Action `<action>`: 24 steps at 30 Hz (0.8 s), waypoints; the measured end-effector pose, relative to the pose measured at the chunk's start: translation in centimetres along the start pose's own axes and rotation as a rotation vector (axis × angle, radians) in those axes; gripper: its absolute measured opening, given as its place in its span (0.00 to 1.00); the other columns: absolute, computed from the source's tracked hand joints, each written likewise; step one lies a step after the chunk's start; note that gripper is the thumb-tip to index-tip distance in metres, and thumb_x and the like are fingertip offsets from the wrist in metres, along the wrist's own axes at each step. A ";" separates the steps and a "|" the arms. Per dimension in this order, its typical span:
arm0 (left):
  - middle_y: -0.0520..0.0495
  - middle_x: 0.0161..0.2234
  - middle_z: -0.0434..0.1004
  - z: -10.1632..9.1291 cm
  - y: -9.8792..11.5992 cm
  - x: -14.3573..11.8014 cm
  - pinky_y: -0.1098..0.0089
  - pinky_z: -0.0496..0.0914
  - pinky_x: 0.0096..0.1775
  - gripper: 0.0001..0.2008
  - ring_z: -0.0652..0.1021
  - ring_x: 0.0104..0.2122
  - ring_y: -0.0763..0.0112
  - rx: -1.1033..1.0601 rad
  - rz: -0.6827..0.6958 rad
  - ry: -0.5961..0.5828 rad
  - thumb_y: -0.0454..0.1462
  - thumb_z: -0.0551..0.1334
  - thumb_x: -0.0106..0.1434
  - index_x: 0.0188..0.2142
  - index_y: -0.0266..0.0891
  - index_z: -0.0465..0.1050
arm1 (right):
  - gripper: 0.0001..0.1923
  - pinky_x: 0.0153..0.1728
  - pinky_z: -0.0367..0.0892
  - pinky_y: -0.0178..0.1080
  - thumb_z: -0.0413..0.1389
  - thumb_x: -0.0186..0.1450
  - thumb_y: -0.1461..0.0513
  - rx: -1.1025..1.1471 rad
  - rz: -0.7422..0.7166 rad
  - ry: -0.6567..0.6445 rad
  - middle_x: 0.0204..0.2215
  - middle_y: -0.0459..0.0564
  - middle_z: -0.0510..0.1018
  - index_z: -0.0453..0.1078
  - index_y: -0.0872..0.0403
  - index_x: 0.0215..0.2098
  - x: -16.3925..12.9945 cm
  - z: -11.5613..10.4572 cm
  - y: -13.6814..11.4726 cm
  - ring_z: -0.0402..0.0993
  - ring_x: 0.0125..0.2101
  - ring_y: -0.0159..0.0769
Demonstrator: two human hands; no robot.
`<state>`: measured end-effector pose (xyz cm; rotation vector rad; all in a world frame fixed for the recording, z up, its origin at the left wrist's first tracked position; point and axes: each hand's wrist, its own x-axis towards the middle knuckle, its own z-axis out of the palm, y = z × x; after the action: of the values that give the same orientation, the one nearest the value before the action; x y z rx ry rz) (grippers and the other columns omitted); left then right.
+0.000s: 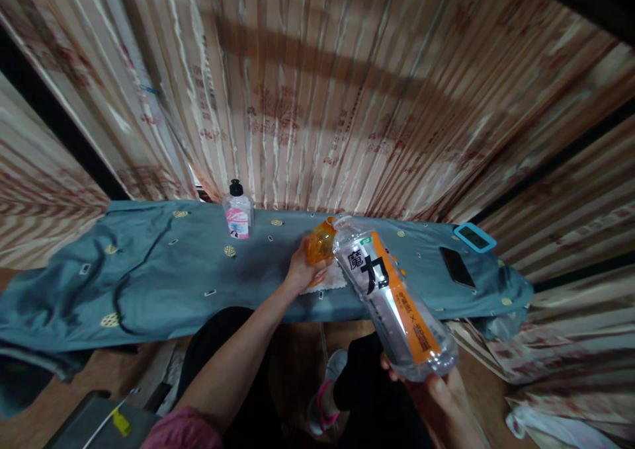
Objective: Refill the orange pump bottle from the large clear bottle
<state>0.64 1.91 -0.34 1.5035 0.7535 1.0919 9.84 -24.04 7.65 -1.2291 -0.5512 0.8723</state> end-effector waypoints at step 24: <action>0.50 0.39 0.76 0.0 0.6 -0.2 0.66 0.71 0.42 0.25 0.76 0.37 0.66 -0.050 -0.008 0.003 0.39 0.69 0.46 0.43 0.41 0.64 | 0.25 0.34 0.70 0.35 0.65 0.52 0.47 0.036 0.027 -0.033 0.29 0.52 0.82 0.72 0.50 0.43 0.1 -0.9 0.8 0.76 0.28 0.37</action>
<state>0.50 1.59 0.18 1.4558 0.7286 1.0997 10.37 -24.37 6.60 -1.1937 -0.5447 0.9230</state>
